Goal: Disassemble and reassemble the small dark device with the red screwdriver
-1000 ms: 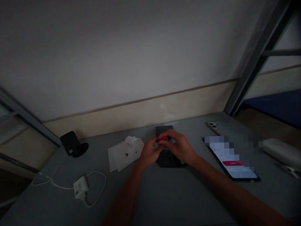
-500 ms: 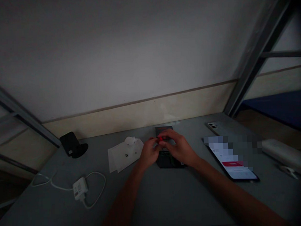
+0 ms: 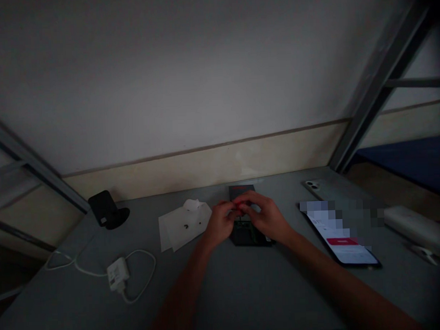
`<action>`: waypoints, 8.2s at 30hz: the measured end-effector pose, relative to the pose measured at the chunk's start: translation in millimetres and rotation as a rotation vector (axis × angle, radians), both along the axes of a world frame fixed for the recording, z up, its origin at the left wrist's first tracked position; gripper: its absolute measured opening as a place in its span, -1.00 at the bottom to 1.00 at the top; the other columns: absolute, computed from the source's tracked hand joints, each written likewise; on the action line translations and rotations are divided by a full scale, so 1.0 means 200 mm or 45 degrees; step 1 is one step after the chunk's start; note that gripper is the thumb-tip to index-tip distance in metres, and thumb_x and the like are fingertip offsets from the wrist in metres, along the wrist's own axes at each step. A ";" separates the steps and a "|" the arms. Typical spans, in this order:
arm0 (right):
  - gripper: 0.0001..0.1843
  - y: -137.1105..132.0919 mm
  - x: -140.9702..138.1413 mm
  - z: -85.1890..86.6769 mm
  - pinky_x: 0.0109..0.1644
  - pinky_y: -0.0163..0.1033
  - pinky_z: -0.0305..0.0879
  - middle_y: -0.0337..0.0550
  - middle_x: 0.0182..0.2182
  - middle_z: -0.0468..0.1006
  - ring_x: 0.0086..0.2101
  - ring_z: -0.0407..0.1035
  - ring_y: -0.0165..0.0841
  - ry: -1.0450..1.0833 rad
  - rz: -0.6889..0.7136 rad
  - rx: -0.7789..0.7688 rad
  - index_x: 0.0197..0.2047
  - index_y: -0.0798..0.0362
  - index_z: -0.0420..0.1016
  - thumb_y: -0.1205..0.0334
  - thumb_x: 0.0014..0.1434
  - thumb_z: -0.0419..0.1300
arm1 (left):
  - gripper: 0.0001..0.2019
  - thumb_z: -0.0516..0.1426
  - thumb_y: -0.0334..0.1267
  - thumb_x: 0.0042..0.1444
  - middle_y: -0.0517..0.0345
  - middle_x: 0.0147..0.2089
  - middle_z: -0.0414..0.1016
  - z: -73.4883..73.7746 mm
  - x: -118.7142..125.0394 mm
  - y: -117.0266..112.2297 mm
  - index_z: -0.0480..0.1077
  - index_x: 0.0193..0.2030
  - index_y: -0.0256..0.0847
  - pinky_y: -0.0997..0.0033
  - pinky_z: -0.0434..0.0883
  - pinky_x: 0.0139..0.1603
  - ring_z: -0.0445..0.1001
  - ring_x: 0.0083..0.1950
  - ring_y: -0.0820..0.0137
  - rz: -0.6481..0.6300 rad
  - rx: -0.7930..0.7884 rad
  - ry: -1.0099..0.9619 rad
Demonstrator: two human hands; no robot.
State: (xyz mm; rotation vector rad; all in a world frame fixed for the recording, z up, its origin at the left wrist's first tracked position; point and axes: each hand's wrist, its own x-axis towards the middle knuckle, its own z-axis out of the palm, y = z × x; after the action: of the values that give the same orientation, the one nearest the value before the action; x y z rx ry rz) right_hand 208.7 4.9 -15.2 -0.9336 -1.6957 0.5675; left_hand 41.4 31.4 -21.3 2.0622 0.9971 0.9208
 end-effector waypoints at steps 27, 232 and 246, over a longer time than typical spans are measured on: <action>-0.75 0.01 0.01 -0.02 -0.29 -0.22 0.29 -0.21 -0.44 0.50 -0.40 0.36 -0.33 -0.023 -0.208 -0.133 -0.33 0.01 0.43 0.03 0.19 0.32 | -0.89 0.20 -0.41 0.07 0.10 -0.25 0.62 0.18 -0.51 0.03 0.54 -0.29 -0.16 0.10 0.18 0.24 0.55 -0.14 0.25 0.334 -0.096 1.042; -0.89 -0.07 0.15 0.09 -0.22 -0.24 0.34 -0.15 -0.29 0.56 -0.32 0.43 -0.35 -0.117 0.136 -0.087 -0.18 0.01 0.57 0.24 0.27 0.20 | -0.85 0.14 -0.40 0.26 0.09 -0.24 0.58 -0.07 0.12 -0.08 0.56 -0.25 -0.21 0.32 0.32 -0.04 0.44 -0.10 0.28 0.028 0.137 0.040; -0.85 -0.06 0.15 0.08 -0.25 -0.23 0.32 -0.14 -0.33 0.55 -0.31 0.43 -0.32 -0.118 0.124 -0.094 -0.25 0.03 0.57 0.21 0.28 0.17 | -0.91 0.21 -0.45 0.14 0.10 -0.27 0.54 -0.07 0.11 -0.07 0.54 -0.27 -0.23 0.34 0.36 -0.09 0.45 -0.14 0.29 0.165 0.132 0.061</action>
State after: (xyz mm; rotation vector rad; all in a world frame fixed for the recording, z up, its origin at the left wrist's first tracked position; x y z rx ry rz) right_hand 238.5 -7.2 1.6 -0.9461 -1.8216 0.6637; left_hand 62.6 16.9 -35.3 2.1342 1.1413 1.0124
